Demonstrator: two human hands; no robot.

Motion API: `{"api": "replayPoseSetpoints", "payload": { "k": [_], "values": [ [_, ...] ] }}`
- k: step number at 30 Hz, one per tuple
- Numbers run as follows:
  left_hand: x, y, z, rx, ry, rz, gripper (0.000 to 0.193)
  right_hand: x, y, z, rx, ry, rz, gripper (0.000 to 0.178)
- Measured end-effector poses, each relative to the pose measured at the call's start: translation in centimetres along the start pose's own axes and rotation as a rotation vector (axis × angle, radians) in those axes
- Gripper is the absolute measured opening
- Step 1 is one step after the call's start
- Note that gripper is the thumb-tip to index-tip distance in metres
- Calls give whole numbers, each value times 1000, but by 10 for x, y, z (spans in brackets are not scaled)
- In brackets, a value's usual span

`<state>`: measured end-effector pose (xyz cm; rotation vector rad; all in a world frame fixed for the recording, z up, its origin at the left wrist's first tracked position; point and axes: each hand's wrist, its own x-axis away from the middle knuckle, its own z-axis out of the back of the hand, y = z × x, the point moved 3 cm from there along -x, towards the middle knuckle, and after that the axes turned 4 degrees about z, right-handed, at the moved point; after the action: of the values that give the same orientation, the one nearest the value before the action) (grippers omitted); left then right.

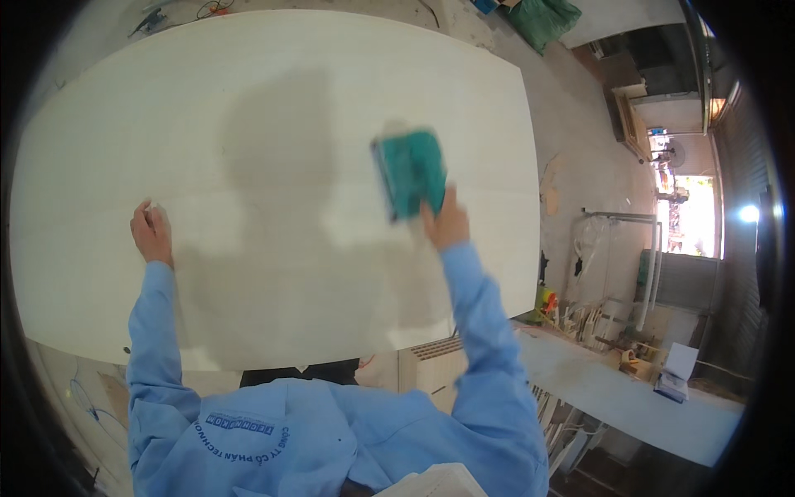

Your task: The person uses a green sanding block to sand the surface of a large white board. They move the block back and forth across the board's surface, covering different areas systematically.

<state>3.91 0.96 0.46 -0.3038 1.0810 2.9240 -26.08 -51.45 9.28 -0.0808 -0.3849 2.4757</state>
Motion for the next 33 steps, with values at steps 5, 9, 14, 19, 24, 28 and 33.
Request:
{"api": "replayPoseSetpoints", "payload": {
  "k": [5,9,14,19,24,28,33],
  "values": [
    [2,8,-4,-33,26,-3,30,151,-23,26,-155,-83,-100,45],
    [5,18,-3,-31,-1,43,33,80,32,22,-35,44,-59,50],
    [1,0,-8,-15,-17,91,36,-128,37,28,27,88,-6,54],
    [-3,-7,-8,-71,-15,45,34,-209,23,22,-71,53,-184,57],
    [-1,-4,-4,23,-25,94,34,-18,20,2,20,32,1,78],
    [-1,-4,-3,-8,-15,56,35,171,2,16,-86,-89,-151,62],
    [1,-1,-9,-31,-31,45,37,193,26,35,-95,46,-227,43]
  ]
}}
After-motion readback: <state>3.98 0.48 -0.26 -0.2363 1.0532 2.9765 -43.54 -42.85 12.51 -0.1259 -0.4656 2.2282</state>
